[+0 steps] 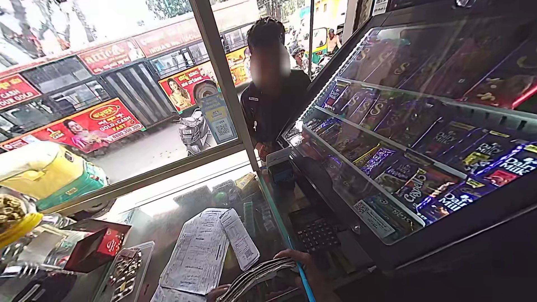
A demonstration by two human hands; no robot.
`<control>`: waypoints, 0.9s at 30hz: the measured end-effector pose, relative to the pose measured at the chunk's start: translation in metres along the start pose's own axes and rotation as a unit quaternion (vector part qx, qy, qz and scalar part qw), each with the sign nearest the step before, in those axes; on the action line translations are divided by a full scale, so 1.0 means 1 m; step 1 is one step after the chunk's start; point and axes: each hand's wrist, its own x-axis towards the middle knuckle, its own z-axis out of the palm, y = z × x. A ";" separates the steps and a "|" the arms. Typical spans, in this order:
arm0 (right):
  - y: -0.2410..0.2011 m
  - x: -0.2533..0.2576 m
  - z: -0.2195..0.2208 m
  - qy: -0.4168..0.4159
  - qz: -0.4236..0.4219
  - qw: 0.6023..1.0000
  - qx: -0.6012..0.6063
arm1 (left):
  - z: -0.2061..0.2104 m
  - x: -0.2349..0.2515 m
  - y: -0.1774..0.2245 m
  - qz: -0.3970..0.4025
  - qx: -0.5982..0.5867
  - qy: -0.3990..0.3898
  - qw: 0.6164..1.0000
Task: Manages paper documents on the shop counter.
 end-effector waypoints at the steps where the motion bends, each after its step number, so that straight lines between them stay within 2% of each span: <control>1: -0.002 0.002 0.000 -0.003 -0.006 1.000 -0.001 | -0.003 0.002 0.000 0.006 -0.025 -0.009 1.000; 4: 0.003 -0.001 0.002 -0.009 0.018 1.000 0.008 | -0.006 -0.001 -0.012 -0.019 -0.088 -0.012 0.996; 6: 0.011 -0.003 0.004 -0.008 0.046 0.999 0.020 | -0.001 -0.004 -0.029 -0.045 -0.145 0.038 0.988; 8: 0.017 -0.006 0.008 -0.004 0.056 0.998 0.026 | 0.003 -0.005 -0.051 -0.036 -0.183 0.085 0.979; 10: 0.023 -0.009 0.014 0.007 0.057 0.998 0.028 | 0.012 -0.006 -0.049 -0.033 -0.171 0.128 0.976; 14: 0.035 -0.012 0.021 0.016 0.062 0.998 -0.009 | 0.028 -0.007 -0.039 -0.019 -0.090 0.165 0.982; 18: 0.030 -0.008 0.015 -0.018 0.090 0.996 -0.023 | 0.043 0.005 -0.025 -0.084 -0.036 0.254 0.963; 27: 0.034 -0.009 0.012 -0.031 0.097 0.995 -0.008 | 0.047 0.008 -0.031 -0.094 -0.014 0.304 0.948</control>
